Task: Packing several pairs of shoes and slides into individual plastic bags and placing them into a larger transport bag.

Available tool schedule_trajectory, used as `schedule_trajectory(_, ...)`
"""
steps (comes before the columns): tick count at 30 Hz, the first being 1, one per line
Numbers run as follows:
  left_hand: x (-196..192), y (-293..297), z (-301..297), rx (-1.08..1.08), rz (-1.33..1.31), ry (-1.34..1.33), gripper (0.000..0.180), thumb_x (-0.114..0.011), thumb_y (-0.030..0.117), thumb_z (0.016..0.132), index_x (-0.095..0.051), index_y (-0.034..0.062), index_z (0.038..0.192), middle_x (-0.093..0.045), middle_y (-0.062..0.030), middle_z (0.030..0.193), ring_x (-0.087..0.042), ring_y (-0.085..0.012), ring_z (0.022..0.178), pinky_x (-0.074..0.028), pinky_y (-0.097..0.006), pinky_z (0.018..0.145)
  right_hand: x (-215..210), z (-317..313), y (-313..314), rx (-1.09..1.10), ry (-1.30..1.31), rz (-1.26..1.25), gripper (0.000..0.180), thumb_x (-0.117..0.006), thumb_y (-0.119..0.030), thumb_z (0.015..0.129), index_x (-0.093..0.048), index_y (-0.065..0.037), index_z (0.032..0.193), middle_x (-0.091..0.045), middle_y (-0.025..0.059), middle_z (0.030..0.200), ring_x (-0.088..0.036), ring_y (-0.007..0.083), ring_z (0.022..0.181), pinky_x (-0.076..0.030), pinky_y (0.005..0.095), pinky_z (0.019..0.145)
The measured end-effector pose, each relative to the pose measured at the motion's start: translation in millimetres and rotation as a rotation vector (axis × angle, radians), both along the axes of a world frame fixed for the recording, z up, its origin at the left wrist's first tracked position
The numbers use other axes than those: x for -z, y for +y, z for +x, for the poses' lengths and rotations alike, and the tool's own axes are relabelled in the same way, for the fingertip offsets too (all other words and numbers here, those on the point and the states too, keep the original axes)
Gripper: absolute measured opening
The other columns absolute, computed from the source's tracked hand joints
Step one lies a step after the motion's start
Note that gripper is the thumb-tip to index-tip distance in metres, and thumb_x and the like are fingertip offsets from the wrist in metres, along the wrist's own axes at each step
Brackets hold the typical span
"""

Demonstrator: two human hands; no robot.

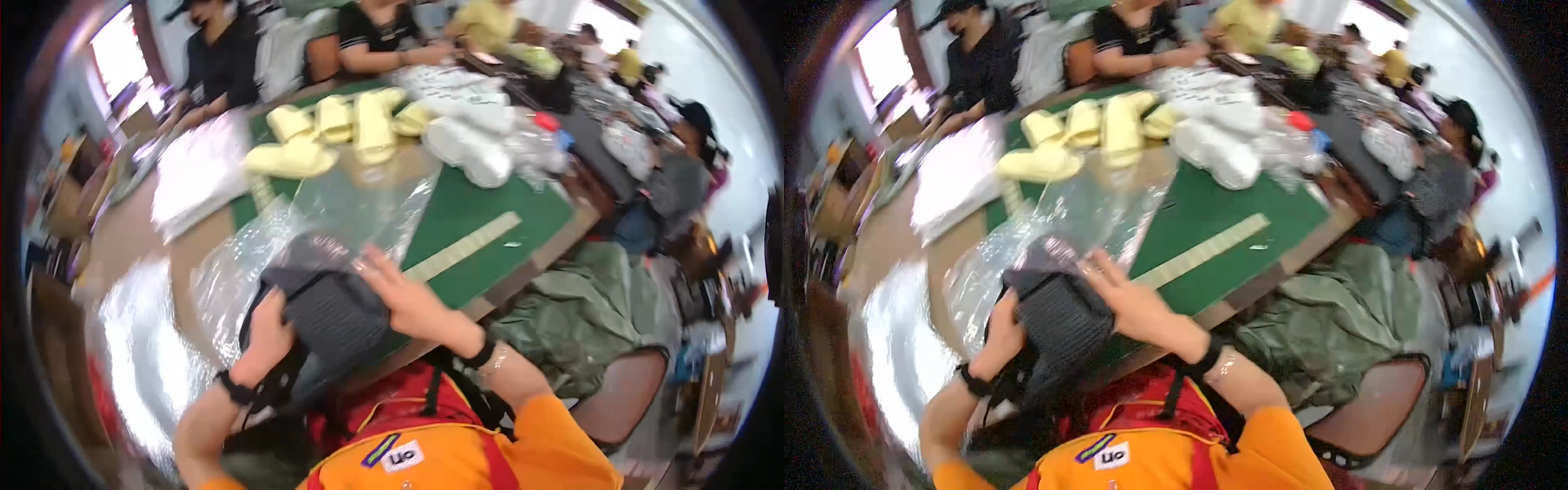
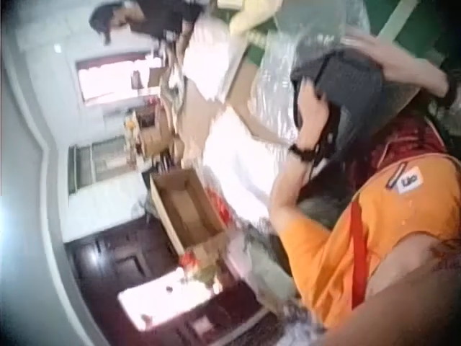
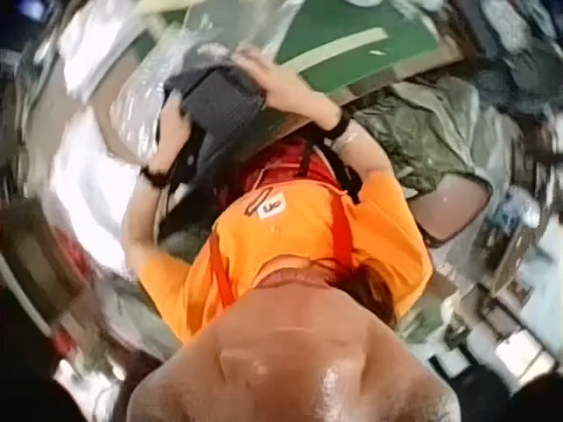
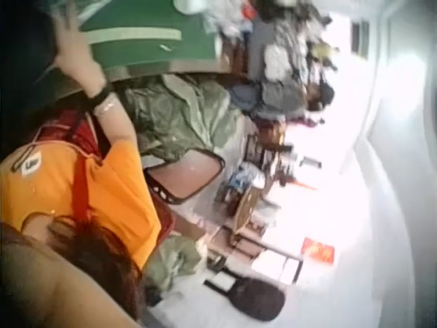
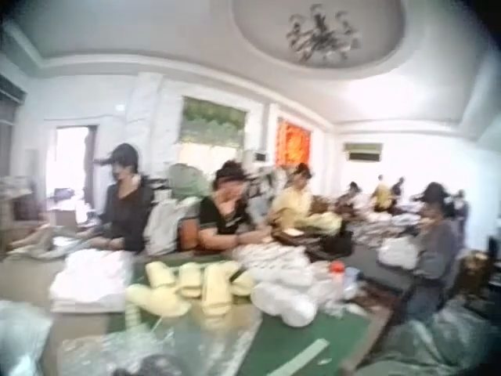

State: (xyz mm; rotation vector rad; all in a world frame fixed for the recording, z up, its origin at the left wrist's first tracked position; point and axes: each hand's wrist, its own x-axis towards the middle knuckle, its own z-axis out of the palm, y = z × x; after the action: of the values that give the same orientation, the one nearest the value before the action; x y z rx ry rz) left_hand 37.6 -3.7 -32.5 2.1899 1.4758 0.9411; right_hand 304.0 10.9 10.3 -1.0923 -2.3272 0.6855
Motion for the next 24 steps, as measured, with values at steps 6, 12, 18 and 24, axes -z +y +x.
schedule_trajectory(6,-7.4,-4.0,8.4,-0.255,-0.037,0.044,0.023,-0.058,0.003,0.062,-0.048,-0.0023,0.082,-0.051,-0.0201,0.085,-0.051,-0.0403,0.082,-0.041,-0.045,0.067,6.9,-7.7,-7.0,-0.130,-0.006,0.223,0.070,-0.049,0.006,0.066,-0.031,-0.004,0.132,-0.023,0.0180,0.141,-0.059,0.0350,0.077,-0.049,0.0388,0.062)
schedule_trajectory(12,-21.6,-3.1,12.1,-0.447,-0.188,-0.043,0.019,-0.059,0.009,0.068,-0.051,-0.0023,0.082,-0.054,-0.0214,0.085,-0.053,-0.0398,0.081,-0.043,-0.044,0.067,3.8,-35.4,-18.9,-0.214,0.020,0.225,0.071,-0.050,0.005,0.064,-0.029,0.002,0.132,-0.023,0.0190,0.141,-0.059,0.0347,0.079,-0.050,0.0392,0.059)
schedule_trajectory(18,39.2,17.6,-14.4,-0.463,-0.050,-0.577,0.020,-0.056,0.013,0.073,-0.056,-0.0035,0.083,-0.058,-0.0242,0.082,-0.056,-0.0394,0.081,-0.044,-0.045,0.070,-1.2,-74.2,-36.0,-0.353,0.192,0.153,0.072,-0.047,0.006,0.064,-0.028,-0.001,0.134,-0.027,0.0199,0.139,-0.058,0.0381,0.083,-0.049,0.0383,0.058)
schedule_trajectory(24,22.9,20.7,-15.6,-0.745,-0.252,-0.283,0.011,-0.049,0.005,0.079,-0.050,-0.0039,0.086,-0.057,-0.0169,0.074,-0.055,-0.0287,0.067,-0.043,-0.039,0.061,-2.9,-85.0,-36.1,-0.630,0.103,0.071,0.073,-0.048,0.004,0.065,-0.026,-0.002,0.134,-0.027,0.0169,0.140,-0.058,0.0350,0.089,-0.050,0.0378,0.058)
